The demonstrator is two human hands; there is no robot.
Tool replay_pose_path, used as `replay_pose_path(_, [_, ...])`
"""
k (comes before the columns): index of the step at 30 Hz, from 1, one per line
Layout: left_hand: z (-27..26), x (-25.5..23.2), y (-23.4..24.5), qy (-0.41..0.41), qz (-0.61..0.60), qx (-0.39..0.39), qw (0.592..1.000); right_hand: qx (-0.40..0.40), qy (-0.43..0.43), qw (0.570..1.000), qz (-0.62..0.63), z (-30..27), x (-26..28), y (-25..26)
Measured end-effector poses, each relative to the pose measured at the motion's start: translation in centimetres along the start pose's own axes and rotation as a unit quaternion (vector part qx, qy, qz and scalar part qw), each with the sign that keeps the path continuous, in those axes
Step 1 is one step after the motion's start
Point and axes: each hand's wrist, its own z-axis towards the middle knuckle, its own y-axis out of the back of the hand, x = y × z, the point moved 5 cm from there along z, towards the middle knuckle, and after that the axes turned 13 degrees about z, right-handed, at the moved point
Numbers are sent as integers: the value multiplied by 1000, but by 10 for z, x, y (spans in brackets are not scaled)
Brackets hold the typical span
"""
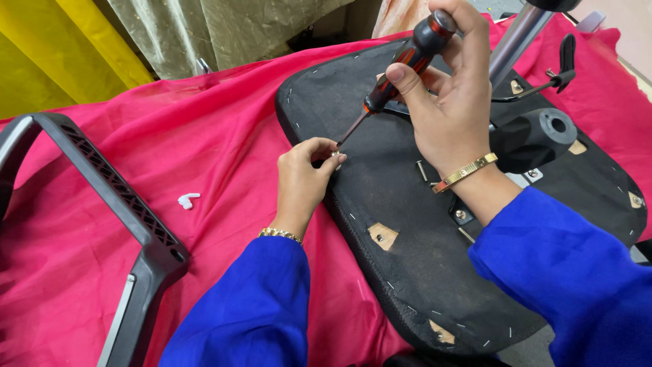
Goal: The person uses a screwdriver to fasten screws into the underside of an office chair seat. They repeatedly pick up screws, align them with holes, and tighten them while the chair remains upside down on a red cloth.
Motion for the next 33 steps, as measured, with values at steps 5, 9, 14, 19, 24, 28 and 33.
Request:
replay_pose_path(5, [3,0,1,0,8,13,1000,14,-4,1000,-11,-1,-5,-4])
replay_pose_path(9, [3,-2,1,-7,20,5,1000,29,22,997,-69,2,-4,-7])
replay_pose_path(14, [4,1,0,6,19,18,1000,46,-26,997,-62,15,1,-15])
replay_pose_path(19, [3,2,-1,4,5,20,1000,105,-13,990,-98,46,11,-23])
replay_pose_path(24, [1,4,-2,-13,12,18,1000,149,-113,982,23,69,12,-31])
replay_pose_path(28, [3,6,-3,-9,29,29,999,151,-282,941,109,65,9,-19])
replay_pose_path(33, [4,1,-3,-31,26,56,998,107,-214,969,56,65,4,-9])
